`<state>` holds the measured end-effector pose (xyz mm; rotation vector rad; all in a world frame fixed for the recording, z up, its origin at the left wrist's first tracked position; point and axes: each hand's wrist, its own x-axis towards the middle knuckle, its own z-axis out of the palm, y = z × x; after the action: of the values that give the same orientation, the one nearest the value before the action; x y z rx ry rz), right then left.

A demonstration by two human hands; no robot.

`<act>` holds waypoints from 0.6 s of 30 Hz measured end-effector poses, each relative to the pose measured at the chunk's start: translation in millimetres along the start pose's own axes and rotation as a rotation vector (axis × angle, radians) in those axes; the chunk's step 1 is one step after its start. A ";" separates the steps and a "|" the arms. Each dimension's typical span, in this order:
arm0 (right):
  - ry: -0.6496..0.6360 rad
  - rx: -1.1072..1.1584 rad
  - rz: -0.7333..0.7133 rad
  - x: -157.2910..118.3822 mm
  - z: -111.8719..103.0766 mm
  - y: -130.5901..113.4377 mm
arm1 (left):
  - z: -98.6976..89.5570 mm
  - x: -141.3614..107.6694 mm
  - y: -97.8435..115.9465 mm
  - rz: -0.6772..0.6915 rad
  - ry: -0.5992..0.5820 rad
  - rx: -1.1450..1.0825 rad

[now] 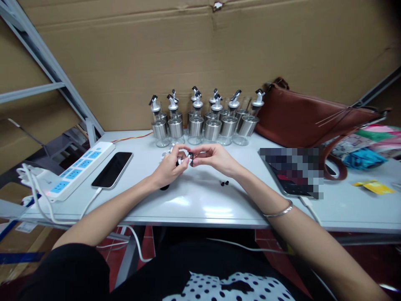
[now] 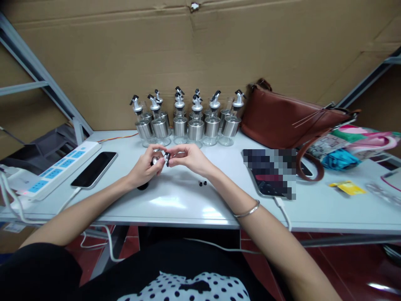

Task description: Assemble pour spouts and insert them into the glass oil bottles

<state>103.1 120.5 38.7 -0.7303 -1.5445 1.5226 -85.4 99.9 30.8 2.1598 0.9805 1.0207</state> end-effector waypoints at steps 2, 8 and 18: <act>0.004 -0.010 0.001 -0.1 0.2 0.2 | 1.1 -0.6 -0.3 -0.009 0.001 -0.014; -0.043 -0.037 0.052 -3.1 -1.2 -4.7 | 4.0 -3.4 0.8 0.040 -0.016 -0.053; -0.064 -0.072 0.018 -1.9 -3.9 -3.9 | 4.0 -4.0 -0.3 0.029 -0.017 -0.084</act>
<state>108.0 120.4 41.9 -0.7448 -1.6517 1.5233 -84.0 96.2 26.6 2.1162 0.8852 1.0375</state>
